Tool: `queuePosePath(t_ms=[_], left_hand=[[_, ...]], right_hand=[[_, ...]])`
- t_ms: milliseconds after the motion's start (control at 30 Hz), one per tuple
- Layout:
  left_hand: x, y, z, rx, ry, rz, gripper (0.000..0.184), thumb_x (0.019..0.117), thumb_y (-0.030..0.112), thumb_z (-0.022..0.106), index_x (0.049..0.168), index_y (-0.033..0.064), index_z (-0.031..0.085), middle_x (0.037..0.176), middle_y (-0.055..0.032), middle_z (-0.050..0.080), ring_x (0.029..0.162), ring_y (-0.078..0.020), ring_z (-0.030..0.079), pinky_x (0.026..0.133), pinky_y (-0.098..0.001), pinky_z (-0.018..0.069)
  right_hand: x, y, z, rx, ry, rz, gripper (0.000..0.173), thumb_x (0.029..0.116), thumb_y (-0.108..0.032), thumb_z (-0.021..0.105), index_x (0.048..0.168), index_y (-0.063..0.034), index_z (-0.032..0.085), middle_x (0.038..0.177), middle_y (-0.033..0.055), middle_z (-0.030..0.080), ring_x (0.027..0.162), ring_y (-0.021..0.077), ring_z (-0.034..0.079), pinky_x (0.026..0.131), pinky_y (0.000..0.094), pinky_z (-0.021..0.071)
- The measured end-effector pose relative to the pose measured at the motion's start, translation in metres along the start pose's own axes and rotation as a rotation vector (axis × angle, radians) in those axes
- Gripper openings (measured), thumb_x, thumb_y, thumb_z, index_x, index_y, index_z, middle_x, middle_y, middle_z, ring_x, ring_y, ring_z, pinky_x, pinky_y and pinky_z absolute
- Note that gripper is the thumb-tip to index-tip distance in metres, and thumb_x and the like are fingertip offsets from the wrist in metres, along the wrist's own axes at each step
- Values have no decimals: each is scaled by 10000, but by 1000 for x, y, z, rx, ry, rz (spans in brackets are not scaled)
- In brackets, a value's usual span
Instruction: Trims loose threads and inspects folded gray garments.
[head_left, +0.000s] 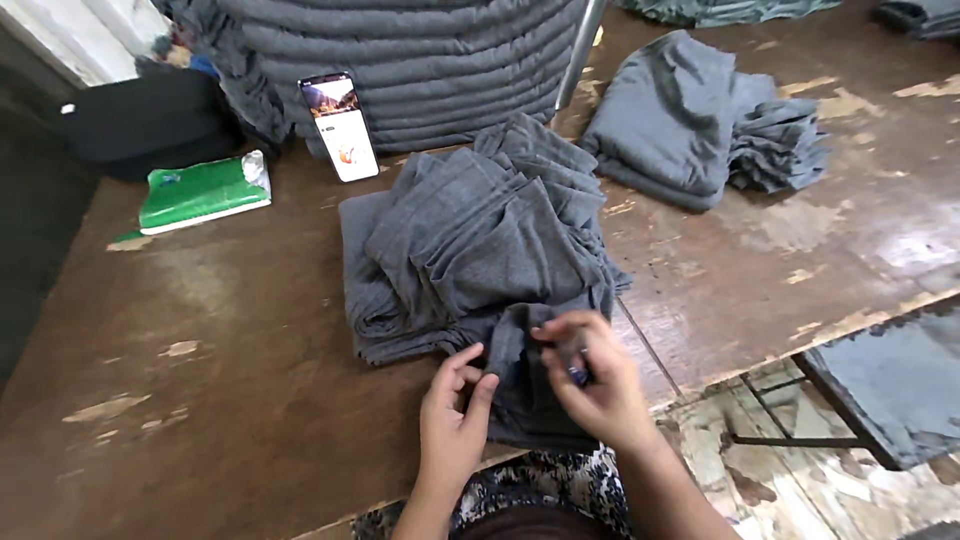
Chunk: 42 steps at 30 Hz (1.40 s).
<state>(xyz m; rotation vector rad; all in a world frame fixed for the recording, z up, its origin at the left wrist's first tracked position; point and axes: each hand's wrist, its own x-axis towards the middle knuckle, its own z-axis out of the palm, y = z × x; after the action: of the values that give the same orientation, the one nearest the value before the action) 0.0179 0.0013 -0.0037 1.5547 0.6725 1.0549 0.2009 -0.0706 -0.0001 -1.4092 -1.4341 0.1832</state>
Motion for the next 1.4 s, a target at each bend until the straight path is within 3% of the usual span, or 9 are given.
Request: queuePosePath(t_ms=[100,233,333,500,733,933,1167,1300,1400], left_hand=[[1,2,-4,-294,13,-153,457,985,-9,569,1407,-91,414,897,43,705,811,-18,663,772,-204,560],[-5,-4,-8,-412,19,-200,320,997,23,584,1314,31,538,1026,37,745,955,-71,706,892,-284,581],[-6,-6,-9,-413,15,-179,238,1014,95,588,1243,54,639,1093,2,741,1011,-106,705,920,-307,580],[-8,-9,-12,-481,-61,-117,326,1054,213,542,1315,26,597,1119,-69,744,1022,-158,714,925,-350,576],[-14,-2,-7,-330,-110,-61,323,1054,127,516,1339,-20,558,1123,-20,740,1018,-100,701,919,-304,576],[-16,-6,-1,-45,-115,139,402,984,57,606,1364,-51,535,1120,-53,732,1028,-83,698,924,-268,582],[-15,-3,0,215,-53,262,271,829,33,765,1099,51,762,1094,-57,722,1060,-40,668,948,-173,544],[-12,-6,1,305,11,321,112,905,77,725,1002,64,778,991,-51,741,981,-38,688,903,-158,548],[-11,-8,2,152,48,245,74,933,67,710,987,72,761,1000,-11,739,953,-24,696,852,-163,578]], right_hand=[[-9,13,14,38,-225,2,188,882,-133,684,976,27,655,1101,168,662,941,134,616,836,224,514],[-13,12,15,166,-188,2,256,879,-149,718,1038,29,625,1070,137,677,940,72,618,828,166,509],[-12,2,18,259,-113,-39,251,895,-126,729,1027,-10,551,1184,141,641,1049,88,643,865,191,549],[-8,-13,29,135,-67,-193,295,930,-171,748,1001,-74,478,1239,132,557,1100,110,611,923,214,537],[-10,-14,39,-24,43,-270,204,954,-90,710,880,-72,521,1084,102,698,996,157,663,891,245,545],[-14,-17,37,8,60,-215,162,935,-24,699,902,-45,542,952,91,701,948,140,686,881,238,566],[-20,-30,28,277,16,-134,176,922,-4,666,987,-62,513,938,61,658,938,118,679,864,252,579],[-26,-42,27,367,-53,-172,177,934,-9,661,990,-68,504,953,71,641,959,134,674,890,272,576],[-28,-45,25,426,-117,-172,159,945,-30,645,964,-75,494,981,79,628,955,127,663,863,249,572]])
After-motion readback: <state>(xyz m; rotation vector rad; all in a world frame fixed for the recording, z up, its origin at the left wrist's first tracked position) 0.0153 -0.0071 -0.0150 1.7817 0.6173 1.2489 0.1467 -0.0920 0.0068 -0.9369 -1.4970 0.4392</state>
